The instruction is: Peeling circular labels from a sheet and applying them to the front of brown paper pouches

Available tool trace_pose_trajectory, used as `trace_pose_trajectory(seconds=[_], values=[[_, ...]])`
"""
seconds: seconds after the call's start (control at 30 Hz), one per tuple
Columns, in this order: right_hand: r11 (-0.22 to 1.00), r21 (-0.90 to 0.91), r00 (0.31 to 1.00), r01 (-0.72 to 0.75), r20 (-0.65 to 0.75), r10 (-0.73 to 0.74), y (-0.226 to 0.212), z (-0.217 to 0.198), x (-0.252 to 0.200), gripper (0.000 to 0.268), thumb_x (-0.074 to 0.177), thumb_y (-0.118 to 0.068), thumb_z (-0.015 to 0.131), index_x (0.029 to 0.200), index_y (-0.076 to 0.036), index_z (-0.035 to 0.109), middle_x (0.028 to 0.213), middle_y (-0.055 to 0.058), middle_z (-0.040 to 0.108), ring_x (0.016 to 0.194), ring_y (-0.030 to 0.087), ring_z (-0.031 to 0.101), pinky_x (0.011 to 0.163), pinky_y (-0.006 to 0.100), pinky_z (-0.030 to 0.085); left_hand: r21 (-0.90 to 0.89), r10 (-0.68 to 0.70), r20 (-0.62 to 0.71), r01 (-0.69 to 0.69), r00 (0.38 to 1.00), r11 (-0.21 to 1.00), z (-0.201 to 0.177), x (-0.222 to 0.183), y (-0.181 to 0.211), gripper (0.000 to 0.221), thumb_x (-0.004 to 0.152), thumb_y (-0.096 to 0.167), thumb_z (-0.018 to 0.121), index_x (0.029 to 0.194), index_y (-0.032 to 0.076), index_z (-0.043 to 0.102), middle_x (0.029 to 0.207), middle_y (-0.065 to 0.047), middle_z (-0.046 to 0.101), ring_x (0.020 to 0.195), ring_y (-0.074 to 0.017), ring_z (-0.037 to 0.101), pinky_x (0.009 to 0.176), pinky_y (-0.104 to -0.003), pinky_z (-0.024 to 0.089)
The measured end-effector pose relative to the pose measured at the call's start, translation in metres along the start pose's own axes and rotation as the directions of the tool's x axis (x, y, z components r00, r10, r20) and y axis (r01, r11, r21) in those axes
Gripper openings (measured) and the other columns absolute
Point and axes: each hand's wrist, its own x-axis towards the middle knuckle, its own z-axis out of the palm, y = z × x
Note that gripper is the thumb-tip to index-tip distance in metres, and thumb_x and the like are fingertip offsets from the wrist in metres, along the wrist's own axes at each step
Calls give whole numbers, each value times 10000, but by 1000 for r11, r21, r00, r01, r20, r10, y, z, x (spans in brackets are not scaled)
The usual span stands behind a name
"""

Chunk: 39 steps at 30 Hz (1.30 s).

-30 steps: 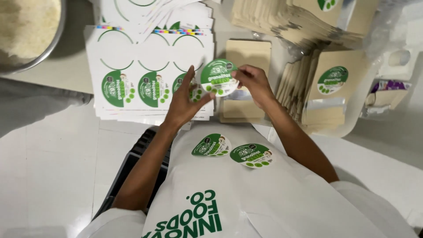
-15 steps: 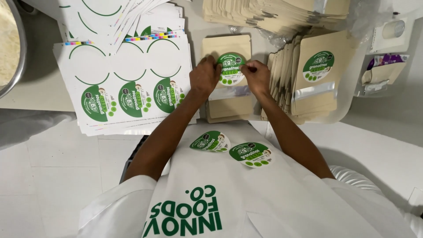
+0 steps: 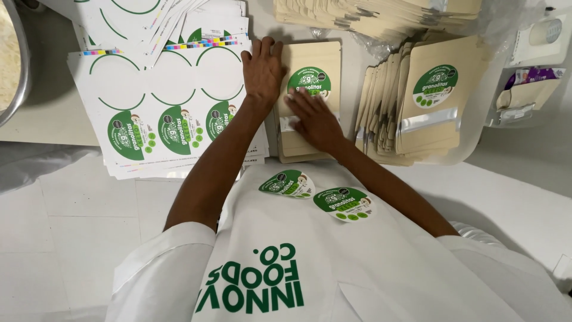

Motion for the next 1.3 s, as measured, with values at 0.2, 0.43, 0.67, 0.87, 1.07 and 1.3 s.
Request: trace_pose_trajectory(seconds=[0.2,0.43,0.67,0.87,1.07,1.3], values=[[628,623,864,-466,474,171,-54,-70,-35,539,953,-489,578,1309,-96,672,1368,131,661,1271,289,612,1037,426,486,-657,14,-113,-85,993,749,-69,-16,13,169,1094,231,465,1027,82,509,766,-116,661,567,-272,637,432,-396,506],[385,660,732,-645,678,65,-67,-116,-39,135,889,-286,722,899,-152,742,991,19,749,949,180,681,868,328,528,-743,-287,-253,4,924,669,-145,-36,-78,244,1070,356,502,1178,138,477,1078,-50,610,775,-173,546,703,-353,483],[146,907,794,-395,257,550,3,-85,-35,258,986,-367,769,1021,-112,757,839,19,648,773,137,598,654,271,491,-808,-368,220,380,903,450,-95,-91,-30,456,1046,441,556,1139,7,660,1001,-198,692,866,-315,662,823,-467,503],[335,856,704,-393,46,709,31,-44,-1,148,962,-283,781,950,-136,771,818,7,698,804,89,595,685,248,466,-526,-270,346,424,899,737,-32,-74,32,298,961,511,615,868,228,635,783,14,708,755,-326,744,710,-517,594],[560,701,675,-441,-152,722,66,25,12,168,931,-242,769,937,-81,724,847,110,721,828,229,696,727,395,553,-230,-101,254,161,962,960,-8,-54,34,202,1045,338,505,1027,143,554,1000,-67,629,818,-402,745,704,-541,610],[865,-28,791,-502,-420,445,43,-6,12,350,954,-420,735,937,-129,542,926,45,530,940,287,619,723,442,497,-72,-66,160,78,985,994,-15,-28,19,390,982,305,676,1293,107,550,1321,-129,581,1197,-342,592,918,-515,521]])
